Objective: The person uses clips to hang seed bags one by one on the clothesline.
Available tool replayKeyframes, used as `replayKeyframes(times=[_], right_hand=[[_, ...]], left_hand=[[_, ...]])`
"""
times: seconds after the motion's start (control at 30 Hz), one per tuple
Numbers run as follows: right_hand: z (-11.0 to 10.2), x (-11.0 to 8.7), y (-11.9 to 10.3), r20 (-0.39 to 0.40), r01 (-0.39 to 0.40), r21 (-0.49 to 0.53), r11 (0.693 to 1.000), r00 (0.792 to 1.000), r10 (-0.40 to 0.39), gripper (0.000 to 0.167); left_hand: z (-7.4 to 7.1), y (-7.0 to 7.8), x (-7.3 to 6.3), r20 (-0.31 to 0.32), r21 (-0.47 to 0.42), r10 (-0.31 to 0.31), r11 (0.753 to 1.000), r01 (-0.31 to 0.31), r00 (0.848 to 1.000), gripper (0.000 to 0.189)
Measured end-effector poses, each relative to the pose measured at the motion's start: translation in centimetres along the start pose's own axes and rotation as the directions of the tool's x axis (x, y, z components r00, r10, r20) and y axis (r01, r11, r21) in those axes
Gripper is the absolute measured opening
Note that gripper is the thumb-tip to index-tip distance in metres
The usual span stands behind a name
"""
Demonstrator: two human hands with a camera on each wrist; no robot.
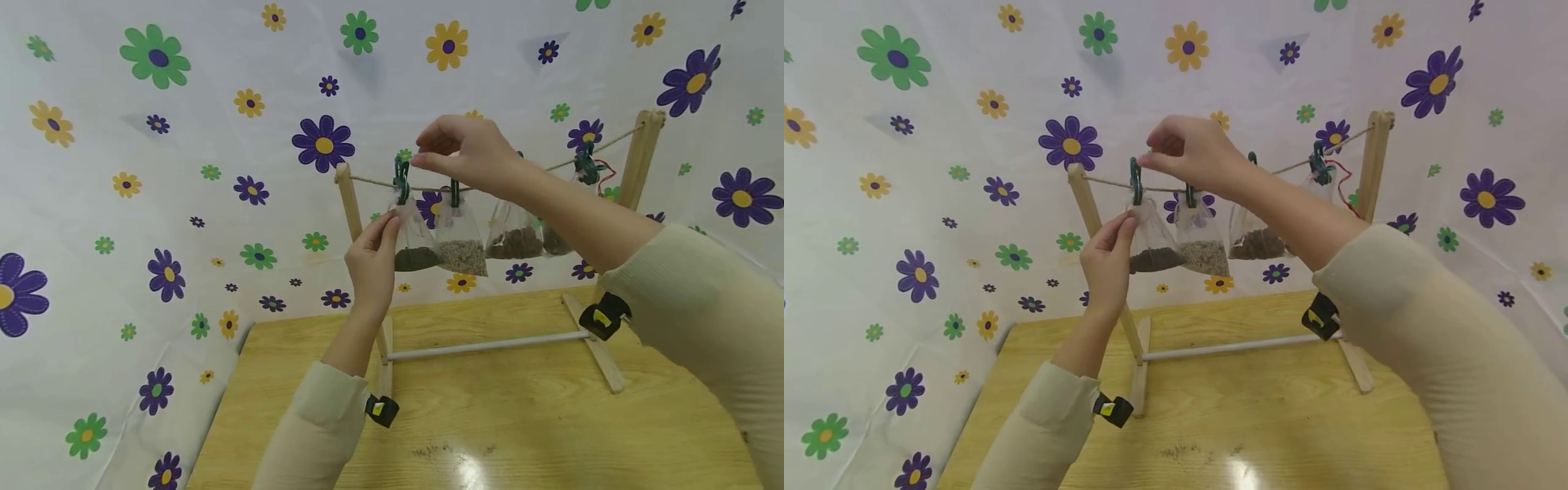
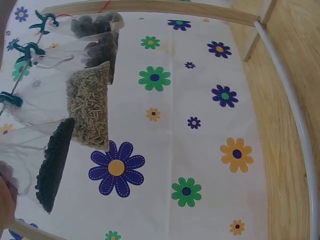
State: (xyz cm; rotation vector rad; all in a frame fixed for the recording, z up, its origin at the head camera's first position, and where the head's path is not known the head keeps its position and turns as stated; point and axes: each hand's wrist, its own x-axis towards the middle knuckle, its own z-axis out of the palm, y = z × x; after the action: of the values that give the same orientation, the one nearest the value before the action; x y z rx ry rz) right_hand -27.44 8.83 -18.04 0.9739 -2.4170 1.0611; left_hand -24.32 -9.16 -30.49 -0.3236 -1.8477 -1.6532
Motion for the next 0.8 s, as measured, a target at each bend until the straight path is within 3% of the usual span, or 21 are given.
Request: replayKeyframes(times=[0.07,0.17,0.27,0.37,0.47,0.6,0.7,0.8], right_hand=[[0.1,-0.8,0.5,-0.115,0.131,-0.02,0.991,0.985,-0.133,0.018],[0.3,-2.1,1.5,-0.233,0.352,-0.088,0.932,0.902,-0.363,0.004],[0.7,-3.6,2.6,-0.253,0.493,-0.155,0.856,0.818,-0.517,0.003],[1.1,-5.3,3.6,-0.228,0.555,-0.203,0.807,0.775,-0.59,0.017],[1.6,-7.1,4.4,-0.218,0.563,-0.221,0.796,0.767,-0.603,0.035],[2.2,-9.6,5.4,-0.198,0.55,-0.231,0.803,0.781,-0.592,0.041],[2.4,-11.5,6.1,-0.187,0.525,-0.213,0.824,0.806,-0.562,0.042],[2.6,-13.5,6.4,-0.182,0.445,-0.186,0.876,0.861,-0.476,0.046]], left_hand=[[-0.3,-0.1,-0.3,-0.05,-0.035,0.04,0.999,-0.041,0.998,0.028],[-0.7,0.0,-0.9,-0.12,-0.098,0.077,0.991,-0.089,0.99,0.025],[-1.2,0.0,-1.9,-0.146,-0.099,0.119,0.986,-0.134,0.982,0.022],[-1.6,0.0,-3.0,-0.124,-0.053,0.187,0.98,-0.194,0.975,0.019],[-2.2,-0.5,-4.0,-0.056,-0.016,0.256,0.966,-0.257,0.965,0.014],[-3.2,-1.7,-5.2,0.069,0.018,0.29,0.956,-0.292,0.955,0.009],[-4.0,-2.8,-6.1,0.148,0.04,0.281,0.956,-0.289,0.948,0.008],[-4.9,-3.8,-7.0,0.224,0.088,0.284,0.947,-0.309,0.932,0.009]])
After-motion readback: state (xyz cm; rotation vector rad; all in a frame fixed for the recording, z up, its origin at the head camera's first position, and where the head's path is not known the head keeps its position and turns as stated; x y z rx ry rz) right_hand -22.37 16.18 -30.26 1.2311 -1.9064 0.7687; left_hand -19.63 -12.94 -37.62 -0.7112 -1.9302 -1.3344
